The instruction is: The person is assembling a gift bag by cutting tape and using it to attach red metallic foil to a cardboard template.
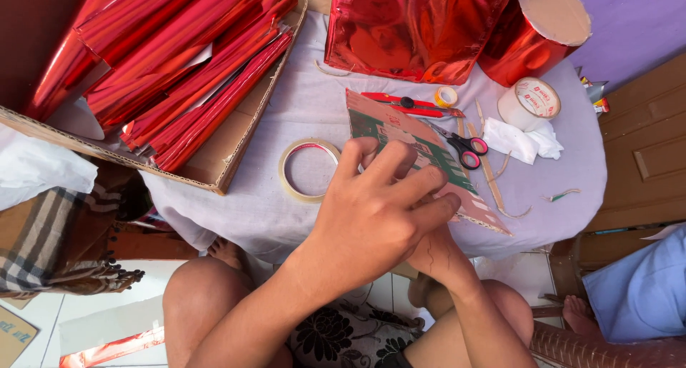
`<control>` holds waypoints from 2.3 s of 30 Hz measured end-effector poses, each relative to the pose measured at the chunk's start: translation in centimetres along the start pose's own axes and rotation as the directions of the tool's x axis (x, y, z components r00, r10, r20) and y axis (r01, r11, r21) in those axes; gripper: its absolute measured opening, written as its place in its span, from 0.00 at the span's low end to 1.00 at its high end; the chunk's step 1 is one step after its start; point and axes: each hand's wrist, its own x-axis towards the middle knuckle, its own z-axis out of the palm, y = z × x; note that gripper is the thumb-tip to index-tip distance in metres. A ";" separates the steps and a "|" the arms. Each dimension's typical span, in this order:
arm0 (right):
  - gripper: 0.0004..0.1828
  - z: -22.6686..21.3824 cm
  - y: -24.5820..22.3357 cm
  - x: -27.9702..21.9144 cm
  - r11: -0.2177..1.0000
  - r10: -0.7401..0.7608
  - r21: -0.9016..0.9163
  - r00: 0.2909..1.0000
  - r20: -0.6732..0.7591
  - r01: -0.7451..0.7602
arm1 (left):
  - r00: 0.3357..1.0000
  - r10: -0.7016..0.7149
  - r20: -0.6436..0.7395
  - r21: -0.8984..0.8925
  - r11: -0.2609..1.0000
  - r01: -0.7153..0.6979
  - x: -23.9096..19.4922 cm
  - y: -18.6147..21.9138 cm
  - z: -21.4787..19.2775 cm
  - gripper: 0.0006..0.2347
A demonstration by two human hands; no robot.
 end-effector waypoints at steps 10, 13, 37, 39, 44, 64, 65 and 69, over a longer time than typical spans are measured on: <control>0.09 1.3 5.4 2.1 0.981 0.138 0.135 0.990 0.023 -0.140 | 1.000 -0.014 0.026 -0.007 1.000 0.014 -0.3 -0.3 -0.2 0.07; 0.09 1.3 4.6 1.6 0.966 0.181 0.179 0.982 0.048 -0.186 | 1.000 -0.006 0.021 0.011 1.000 0.006 -0.4 -0.4 -0.2 0.07; 0.07 -4.3 -4.4 -1.9 0.937 0.108 0.312 0.978 0.176 -0.159 | 0.998 -0.067 0.019 -0.072 0.995 0.068 -0.2 -0.6 -0.3 0.07; 0.07 -6.7 -8.5 -2.5 0.927 -0.232 0.311 0.972 0.042 0.208 | 0.997 -0.079 0.022 -0.043 0.996 0.080 -0.2 -0.5 -0.2 0.05; 0.08 -9.3 -7.7 -7.1 0.970 -0.171 0.099 0.910 -0.379 0.223 | 0.998 -0.064 0.010 -0.015 0.998 0.064 0.2 -0.1 -0.1 0.06; 0.08 -9.1 -10.8 -1.6 0.988 -0.155 -0.074 0.874 -0.460 0.136 | 0.997 -0.064 0.030 0.025 0.998 0.063 0.4 0.4 0.4 0.09; 0.09 -9.2 -11.0 -1.6 0.983 -0.174 -0.128 0.892 -0.417 0.132 | 0.997 -0.071 0.021 0.024 0.997 0.070 0.4 0.4 0.4 0.09; 0.14 -9.6 -11.3 -1.8 0.956 -0.220 -0.256 0.922 -0.317 0.140 | 0.994 -0.109 -0.004 0.022 0.994 0.109 0.3 0.4 0.6 0.08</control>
